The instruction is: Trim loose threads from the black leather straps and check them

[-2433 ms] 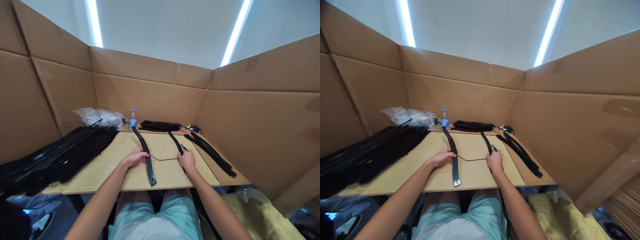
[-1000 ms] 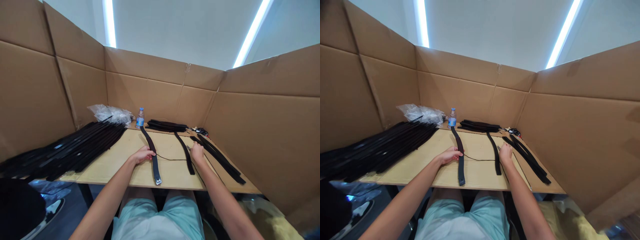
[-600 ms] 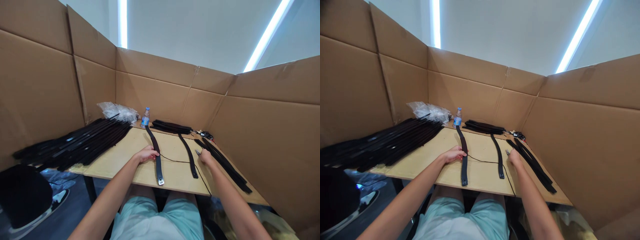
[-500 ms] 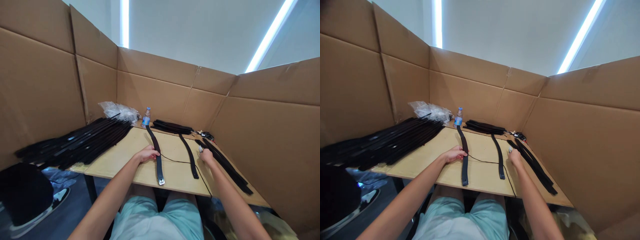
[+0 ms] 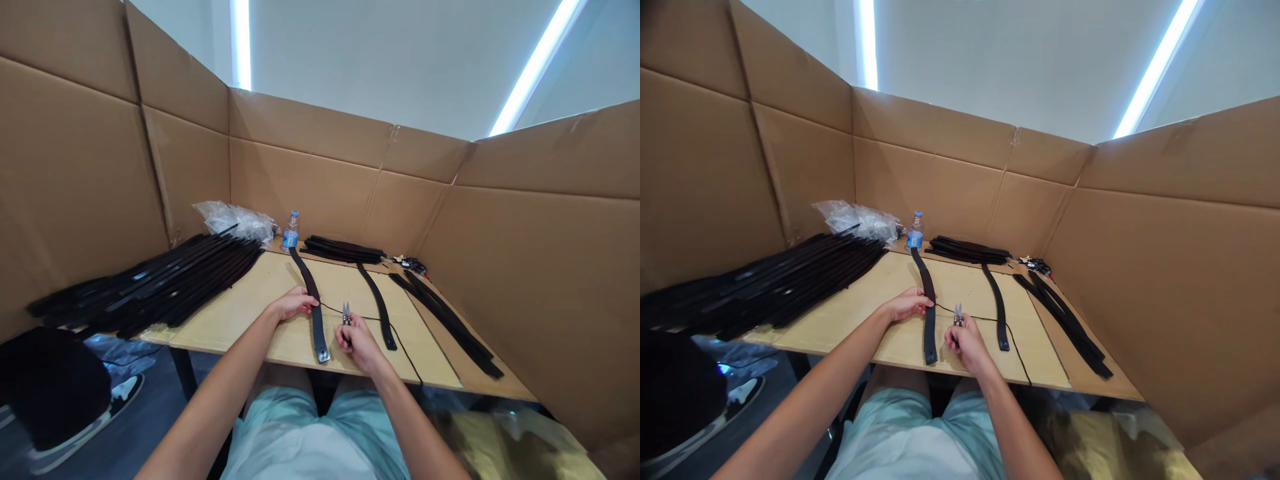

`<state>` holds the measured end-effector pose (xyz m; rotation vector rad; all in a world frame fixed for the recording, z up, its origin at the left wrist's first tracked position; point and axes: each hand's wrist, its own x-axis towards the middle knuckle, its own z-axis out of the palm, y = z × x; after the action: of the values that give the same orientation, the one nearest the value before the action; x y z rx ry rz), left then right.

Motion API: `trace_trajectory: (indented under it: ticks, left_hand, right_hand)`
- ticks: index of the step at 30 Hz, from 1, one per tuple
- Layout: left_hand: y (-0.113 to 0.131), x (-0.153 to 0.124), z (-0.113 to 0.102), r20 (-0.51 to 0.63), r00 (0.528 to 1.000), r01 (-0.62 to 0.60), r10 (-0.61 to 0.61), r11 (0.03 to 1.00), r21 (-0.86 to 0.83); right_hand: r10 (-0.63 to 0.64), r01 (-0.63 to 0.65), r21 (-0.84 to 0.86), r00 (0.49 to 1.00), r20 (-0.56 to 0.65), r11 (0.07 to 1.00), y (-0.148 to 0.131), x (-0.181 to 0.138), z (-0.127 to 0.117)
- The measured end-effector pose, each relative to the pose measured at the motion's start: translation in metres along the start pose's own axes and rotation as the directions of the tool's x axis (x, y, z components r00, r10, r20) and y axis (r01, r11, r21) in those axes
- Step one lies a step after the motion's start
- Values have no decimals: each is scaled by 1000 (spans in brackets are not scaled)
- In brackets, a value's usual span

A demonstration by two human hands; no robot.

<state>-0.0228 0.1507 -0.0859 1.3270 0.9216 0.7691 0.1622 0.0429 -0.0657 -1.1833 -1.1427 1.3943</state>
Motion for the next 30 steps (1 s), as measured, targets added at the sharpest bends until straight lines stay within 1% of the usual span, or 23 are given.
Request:
trace_trajectory:
  ticks: [3,7,10,12,15,20,27,30]
  left_hand:
    - [-1,1,0,-1,1000,-2,2,1000,-21]
    - [-1,2,-1,0,1000,-11,11,998,-58]
    - [0,1,-2,7,1000,-16,17,997,-81]
    - [0,1,-2,10,1000,-16,17,996,-92]
    - [1,0,-2,2,1000,-14,14,994,-108]
    - [2,-1,-1,-19,1000,-19,17,990,-137]
    - [2,-3,-1,-37,999,-26,19,983,-184]
    - [1,-3,-1,-48,999,-30,21,980,-197]
  right_hand:
    - [44,-44,4,998,55,999,1,-3,7]
    - [156,-150,-62,982,109,987,-3,1,8]
    - [221,-210,-122,972,81,970,-5,7,10]
    - [232,-223,-160,972,42,962,-6,11,14]
    - [207,-201,-212,978,5,956,-5,17,20]
    - [100,-100,-260,995,-15,960,0,26,25]
    - [14,-8,-294,1000,19,956,6,35,26]
    - [-27,30,-326,1000,12,945,8,41,27]
